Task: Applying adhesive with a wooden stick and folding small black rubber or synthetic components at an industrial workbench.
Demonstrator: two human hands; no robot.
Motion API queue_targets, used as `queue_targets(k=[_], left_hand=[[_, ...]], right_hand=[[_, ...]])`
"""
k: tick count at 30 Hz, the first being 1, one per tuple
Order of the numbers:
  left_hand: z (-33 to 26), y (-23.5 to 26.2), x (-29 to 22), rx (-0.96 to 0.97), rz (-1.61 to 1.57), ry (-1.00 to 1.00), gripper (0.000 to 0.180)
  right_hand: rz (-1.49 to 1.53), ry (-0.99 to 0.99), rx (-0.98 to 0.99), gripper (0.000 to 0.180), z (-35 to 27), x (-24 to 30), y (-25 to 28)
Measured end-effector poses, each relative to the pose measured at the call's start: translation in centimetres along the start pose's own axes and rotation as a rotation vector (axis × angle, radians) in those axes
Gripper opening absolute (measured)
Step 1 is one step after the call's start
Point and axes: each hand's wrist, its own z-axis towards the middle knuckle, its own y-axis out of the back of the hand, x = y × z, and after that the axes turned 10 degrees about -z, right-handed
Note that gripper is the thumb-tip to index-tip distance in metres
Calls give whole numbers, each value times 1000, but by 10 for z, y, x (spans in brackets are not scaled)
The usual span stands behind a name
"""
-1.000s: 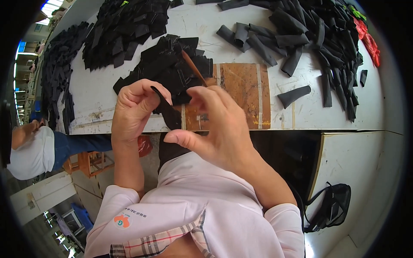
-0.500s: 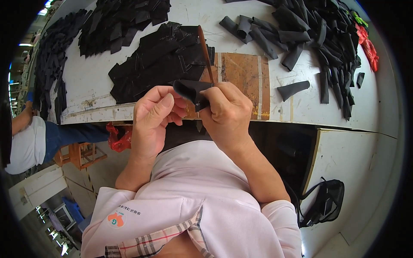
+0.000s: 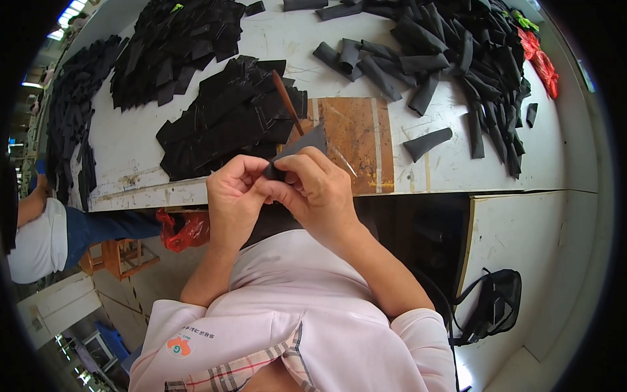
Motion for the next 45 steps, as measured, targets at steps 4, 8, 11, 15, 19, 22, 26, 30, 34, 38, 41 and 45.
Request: queue_targets(k=[4,8,11,15,19,22,26,30,34,38,41,45], left_hand=[[-2,0,18,-89,306,-245,6],[2,1,18,-211,261,-230,10],[17,14,-3,-126,-416,222,13],[17,29,-10,77,-737,348,20],[15,18,5,-89,-247,132,21],[15,7,12,-267,60,-191,18],[9,14,6,-252,-180,-1,20],[2,26,0,211,-770,324,32],[0,13,-29,335,-817,330,42],[-1,-7,-19,8,-170,-7,23],[3,-11,-16,-73,-64,-96,18],[13,-14,-34,-9,-221,-215,17]], right_hand=[[-301,211,-110,15,3,-3,-7],[-439,249,-101,18,1,-10,-23],[-299,126,-175,19,5,-18,-27],[678,-409,165,7,13,-16,-19],[1406,-694,299,10,7,-12,-27],[1383,-661,339,13,8,-8,-27],[1114,-594,287,19,6,-21,-27],[1218,-520,338,21,4,-22,-18],[1305,-424,201,20,8,1,-14],[593,-80,12,11,12,-11,-2],[267,58,-106,9,22,4,9],[165,156,-124,10,40,19,27]])
